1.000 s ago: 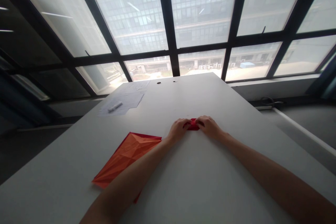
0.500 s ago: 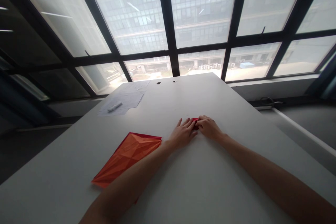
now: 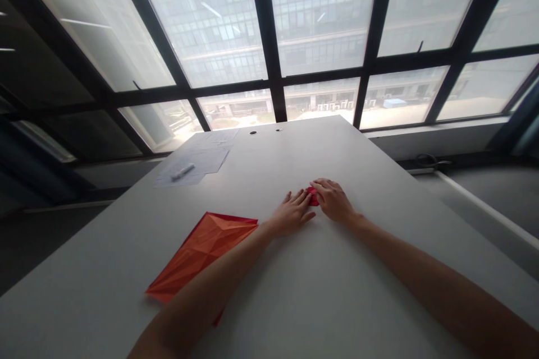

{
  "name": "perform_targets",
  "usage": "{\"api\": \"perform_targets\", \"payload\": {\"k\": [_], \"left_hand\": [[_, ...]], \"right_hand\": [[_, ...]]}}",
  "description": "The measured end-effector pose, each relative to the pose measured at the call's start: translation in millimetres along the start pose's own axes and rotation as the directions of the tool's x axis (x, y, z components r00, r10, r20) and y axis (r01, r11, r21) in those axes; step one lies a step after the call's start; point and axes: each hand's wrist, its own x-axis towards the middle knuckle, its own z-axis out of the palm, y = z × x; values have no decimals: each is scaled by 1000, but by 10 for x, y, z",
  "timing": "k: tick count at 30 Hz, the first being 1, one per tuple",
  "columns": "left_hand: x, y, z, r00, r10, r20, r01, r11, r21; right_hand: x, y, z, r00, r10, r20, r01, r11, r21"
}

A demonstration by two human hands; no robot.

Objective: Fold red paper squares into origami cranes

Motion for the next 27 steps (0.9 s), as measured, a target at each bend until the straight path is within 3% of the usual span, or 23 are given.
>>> {"api": "perform_targets", "payload": {"k": [5, 10, 19, 23, 27], "left_hand": [[1, 7, 6, 1000, -28, 7, 28, 999, 27], [-5, 23, 51, 980, -197, -4, 197, 978, 63], [16, 43, 141, 879, -472, -74, 475, 879, 32], [56, -10, 80, 837, -510, -197, 505, 859, -79], [74, -91, -15, 804, -461, -376, 420, 888, -190]], "right_hand": [[-14, 85, 125, 982, 120, 146, -119, 993, -12], [-22, 97, 132, 966, 176, 189, -172, 984, -35], [-32, 79, 126, 965, 191, 181, -183, 981, -60], [-27, 78, 125, 965, 204, 167, -196, 979, -60], [-28, 61, 115, 976, 177, 130, -177, 984, -11]]}}
